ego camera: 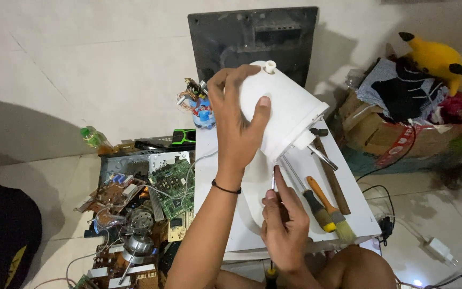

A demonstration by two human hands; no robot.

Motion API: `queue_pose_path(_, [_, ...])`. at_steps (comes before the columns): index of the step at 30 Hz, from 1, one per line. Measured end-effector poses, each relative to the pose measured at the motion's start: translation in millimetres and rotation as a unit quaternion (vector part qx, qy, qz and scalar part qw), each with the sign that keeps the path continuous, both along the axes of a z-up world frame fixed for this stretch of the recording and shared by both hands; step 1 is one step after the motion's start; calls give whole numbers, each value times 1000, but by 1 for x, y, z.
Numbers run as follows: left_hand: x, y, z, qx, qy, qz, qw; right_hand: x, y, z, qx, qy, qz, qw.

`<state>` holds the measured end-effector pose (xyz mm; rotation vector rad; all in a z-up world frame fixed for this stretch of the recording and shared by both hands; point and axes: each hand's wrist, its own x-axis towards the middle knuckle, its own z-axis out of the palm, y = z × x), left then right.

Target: Removing the white plastic motor cover from a standing fan base using a screwdriver for prying.

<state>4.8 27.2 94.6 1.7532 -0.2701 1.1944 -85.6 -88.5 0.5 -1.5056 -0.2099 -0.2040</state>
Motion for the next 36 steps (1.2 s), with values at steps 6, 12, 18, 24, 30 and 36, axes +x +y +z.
queue_pose_path(6, [3, -3, -3, 0, 1, 5, 1000, 7, -7, 3, -22, -35, 11, 999])
queue_pose_path(12, [4, -5, -3, 5, 6, 14, 1000, 9, -9, 4, 14, -6, 18, 1000])
queue_pose_path(18, [3, -4, -2, 9, 2, 10, 1000, 9, -10, 10, 16, 36, 6, 999])
queue_pose_path(24, [0, -6, -2, 0, 4, 18, 1000, 7, -7, 6, -24, 7, -9, 1000])
queue_pose_path(30, [-3, -12, -2, -2, 0, 38, 999, 6, 2, 8, 41, 84, -28, 995])
queue_pose_path(36, [-5, -8, -3, 24, -24, 92, 995, 4, 11, 13, 102, 123, -55, 986])
